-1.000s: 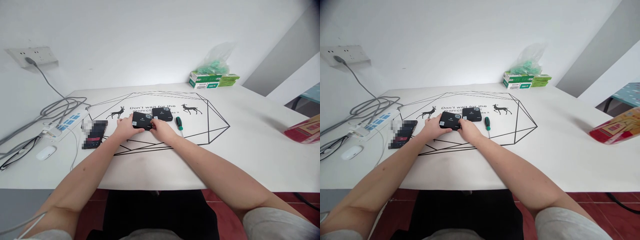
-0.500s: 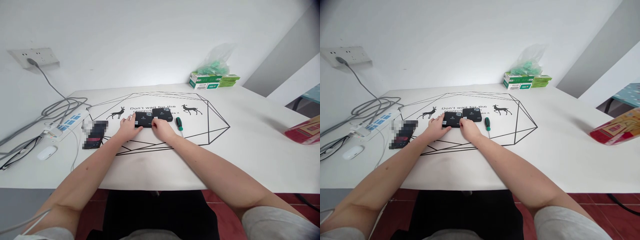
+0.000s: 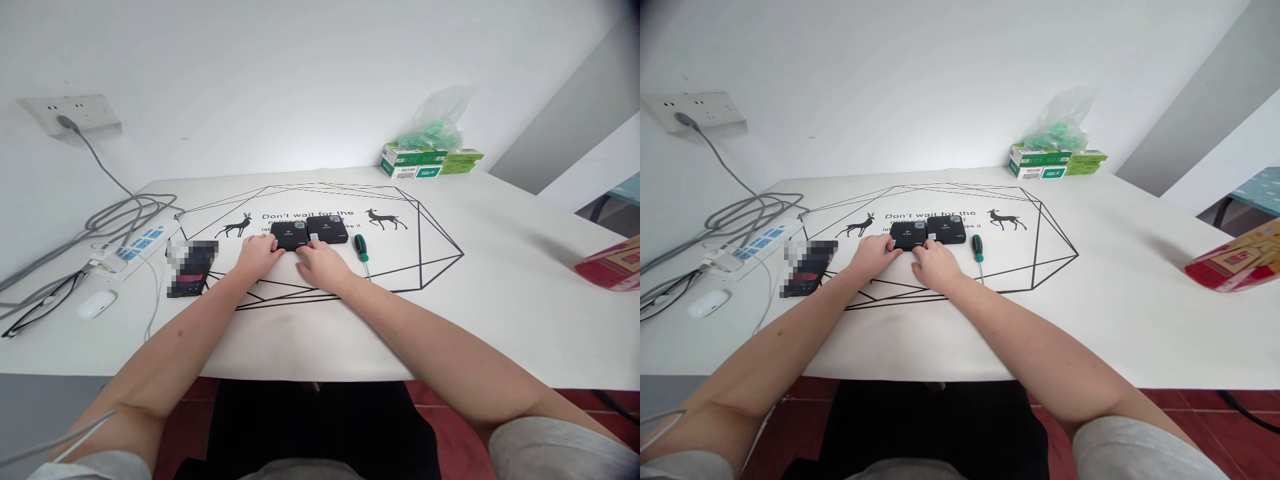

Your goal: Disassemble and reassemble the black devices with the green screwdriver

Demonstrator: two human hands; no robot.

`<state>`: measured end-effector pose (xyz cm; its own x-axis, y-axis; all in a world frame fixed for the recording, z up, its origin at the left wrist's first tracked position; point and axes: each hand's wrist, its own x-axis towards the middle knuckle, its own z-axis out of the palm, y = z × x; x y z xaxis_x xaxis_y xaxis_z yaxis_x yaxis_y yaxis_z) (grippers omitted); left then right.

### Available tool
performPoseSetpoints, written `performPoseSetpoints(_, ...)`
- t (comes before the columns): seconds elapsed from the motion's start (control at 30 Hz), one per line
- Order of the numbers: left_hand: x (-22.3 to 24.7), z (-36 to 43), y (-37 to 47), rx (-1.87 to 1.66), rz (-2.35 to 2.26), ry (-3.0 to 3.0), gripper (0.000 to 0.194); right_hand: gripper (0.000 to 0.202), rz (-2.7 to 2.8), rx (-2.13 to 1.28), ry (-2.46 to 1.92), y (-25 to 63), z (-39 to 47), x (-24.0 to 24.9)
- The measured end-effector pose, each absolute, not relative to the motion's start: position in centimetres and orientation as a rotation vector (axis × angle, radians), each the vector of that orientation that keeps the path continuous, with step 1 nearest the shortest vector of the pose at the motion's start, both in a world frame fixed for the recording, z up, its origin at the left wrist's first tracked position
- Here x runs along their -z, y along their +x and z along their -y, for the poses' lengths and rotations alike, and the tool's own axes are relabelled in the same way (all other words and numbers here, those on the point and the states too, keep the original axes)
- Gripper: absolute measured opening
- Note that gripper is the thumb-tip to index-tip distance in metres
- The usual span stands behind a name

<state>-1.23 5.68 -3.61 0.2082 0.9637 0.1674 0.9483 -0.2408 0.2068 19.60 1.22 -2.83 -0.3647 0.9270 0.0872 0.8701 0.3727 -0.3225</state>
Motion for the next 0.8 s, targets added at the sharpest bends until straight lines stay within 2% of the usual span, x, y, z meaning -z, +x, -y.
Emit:
performPoseSetpoints(0.07, 3.6, -5.7, -1.3, -0.430, -1.877, 2.404, 0.006, 0.043, 2.392, -0.315, -1.610, 19.7, -1.4, 2.7)
performPoseSetpoints(0.2, 3.7, -5.7, -1.4, -0.485, -1.910, 2.405, 0.020, 0.047, 2.407, -0.303, -1.614, 20.0, -1.8, 2.8)
performPoseSetpoints(0.47, 3.5, -6.2, -1.5, -0.472, -2.120, 2.349, 0.016, 0.060, 2.397, -0.329, -1.715, 20.3, -2.6, 3.0)
performPoseSetpoints(0.8, 3.9, -6.6, -1.4, -0.481, -2.063, 2.384, 0.028, 0.069, 2.404, -0.365, -1.727, 20.3, -3.3, 3.2)
